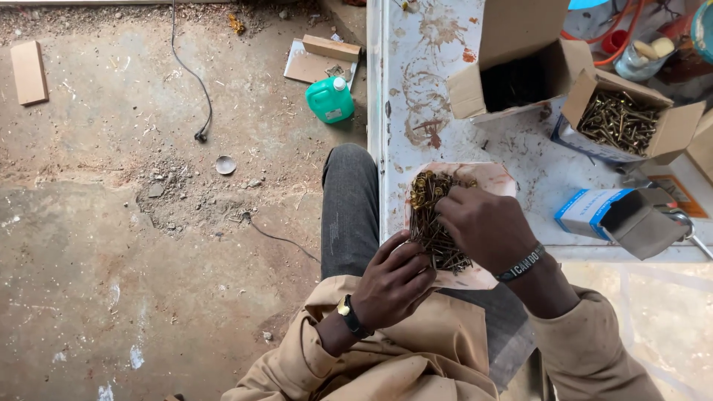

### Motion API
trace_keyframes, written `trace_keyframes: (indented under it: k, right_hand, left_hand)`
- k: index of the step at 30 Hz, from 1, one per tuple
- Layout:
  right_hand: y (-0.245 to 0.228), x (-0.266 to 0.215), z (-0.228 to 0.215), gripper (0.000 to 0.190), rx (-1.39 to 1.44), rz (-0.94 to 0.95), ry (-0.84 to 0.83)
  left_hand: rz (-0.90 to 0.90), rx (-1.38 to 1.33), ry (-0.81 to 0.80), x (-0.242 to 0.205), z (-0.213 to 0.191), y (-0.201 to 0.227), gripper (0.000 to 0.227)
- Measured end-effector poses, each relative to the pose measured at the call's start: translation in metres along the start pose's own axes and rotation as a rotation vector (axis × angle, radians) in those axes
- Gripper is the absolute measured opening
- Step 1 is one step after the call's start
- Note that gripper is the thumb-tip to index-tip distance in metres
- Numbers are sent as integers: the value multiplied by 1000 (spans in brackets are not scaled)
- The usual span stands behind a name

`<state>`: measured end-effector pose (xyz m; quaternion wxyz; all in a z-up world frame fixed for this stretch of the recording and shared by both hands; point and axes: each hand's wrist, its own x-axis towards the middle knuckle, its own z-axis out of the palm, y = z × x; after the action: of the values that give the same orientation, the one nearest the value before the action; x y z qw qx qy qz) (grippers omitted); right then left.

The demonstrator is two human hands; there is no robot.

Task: Sorting through a container of mixed nails and screws to pick out specific fasteners on a workbench.

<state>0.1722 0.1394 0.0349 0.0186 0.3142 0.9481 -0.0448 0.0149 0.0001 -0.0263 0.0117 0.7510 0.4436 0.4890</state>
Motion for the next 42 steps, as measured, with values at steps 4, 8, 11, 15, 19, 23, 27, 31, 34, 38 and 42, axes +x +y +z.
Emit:
trace_keyframes:
  k: [4,8,11,15,19,23,27,31,34,38,42]
  right_hand:
    - [-4,2,2,25,38,-17,-39]
    - [-3,2,0,34,135,-23,-63]
    - [-2,0,8,29,137,-44,-44]
    - [2,-3,22,27,53,-64,4]
    - [10,-3,27,26,24,-19,39]
    - [1,6,-5,23,48,58,158]
    - [12,-4,-17,10,160,66,587]
    - [49,-29,2,11,258,327,678]
    - [74,-36,50,28,162,378,551]
    - [80,-5,75,35,153,307,594]
    - [89,17,101,26,-20,383,529]
  left_hand:
    - [-12,5,22,-3,5,0,13]
    - [-16,4,16,-3,5,0,12]
    - [-20,1,19,-3,6,0,13]
    - [-7,1,17,-4,7,-1,11]
    - [-5,6,30,-3,7,-1,12]
    - [1,-5,38,3,-1,2,13]
    - [13,-125,-151,13,-24,3,23]
    - [20,-212,-270,5,-37,5,23]
    - [17,-200,-283,10,-52,6,28]
    - [16,-198,-333,6,-58,2,27]
    - [8,-231,-306,9,-67,3,31]
